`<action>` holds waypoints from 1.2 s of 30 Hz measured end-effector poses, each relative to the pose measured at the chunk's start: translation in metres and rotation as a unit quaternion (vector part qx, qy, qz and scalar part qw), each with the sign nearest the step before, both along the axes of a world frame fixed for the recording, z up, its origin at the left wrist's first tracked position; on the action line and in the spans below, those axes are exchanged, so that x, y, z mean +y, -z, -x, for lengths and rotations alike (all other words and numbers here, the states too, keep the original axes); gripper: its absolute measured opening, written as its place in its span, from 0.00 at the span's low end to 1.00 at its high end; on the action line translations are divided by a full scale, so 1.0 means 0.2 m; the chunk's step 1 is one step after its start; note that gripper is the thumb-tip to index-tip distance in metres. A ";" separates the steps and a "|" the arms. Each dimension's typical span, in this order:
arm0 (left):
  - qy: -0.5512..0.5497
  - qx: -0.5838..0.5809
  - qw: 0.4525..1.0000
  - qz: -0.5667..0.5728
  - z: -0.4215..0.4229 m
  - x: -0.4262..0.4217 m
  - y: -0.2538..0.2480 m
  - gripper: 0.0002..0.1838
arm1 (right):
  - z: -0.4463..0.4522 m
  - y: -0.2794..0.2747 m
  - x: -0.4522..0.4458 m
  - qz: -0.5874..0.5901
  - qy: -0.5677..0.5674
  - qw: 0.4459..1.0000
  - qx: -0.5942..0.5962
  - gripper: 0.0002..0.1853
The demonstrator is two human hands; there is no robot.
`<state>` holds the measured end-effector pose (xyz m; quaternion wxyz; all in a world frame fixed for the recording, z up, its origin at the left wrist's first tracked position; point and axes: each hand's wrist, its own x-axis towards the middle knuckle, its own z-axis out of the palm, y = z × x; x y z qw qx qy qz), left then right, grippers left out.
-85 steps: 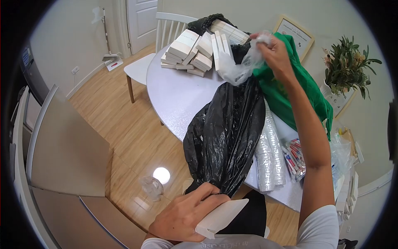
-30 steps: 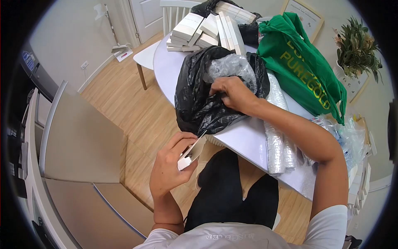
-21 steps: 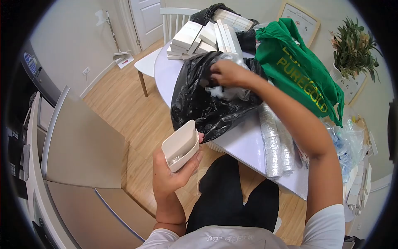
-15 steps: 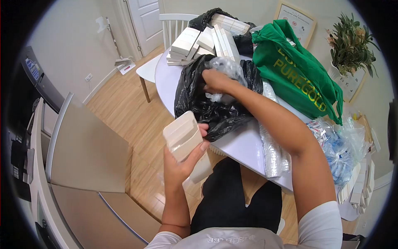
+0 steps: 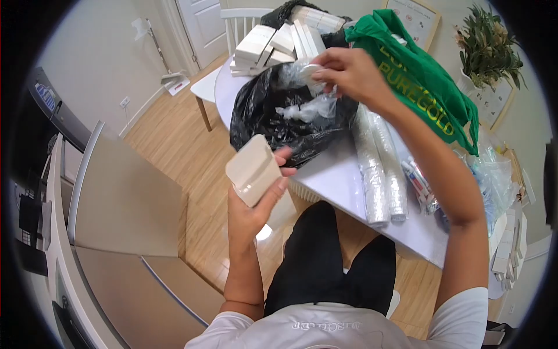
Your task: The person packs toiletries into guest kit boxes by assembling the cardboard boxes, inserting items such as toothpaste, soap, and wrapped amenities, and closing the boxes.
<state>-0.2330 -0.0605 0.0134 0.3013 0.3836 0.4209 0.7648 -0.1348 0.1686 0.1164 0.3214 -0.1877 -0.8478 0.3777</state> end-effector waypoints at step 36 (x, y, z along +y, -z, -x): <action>0.513 -0.203 0.822 0.141 -0.93 -0.13 0.17 0.49 | -1.29 0.30 -1.05 0.035 0.105 0.994 0.024 0.18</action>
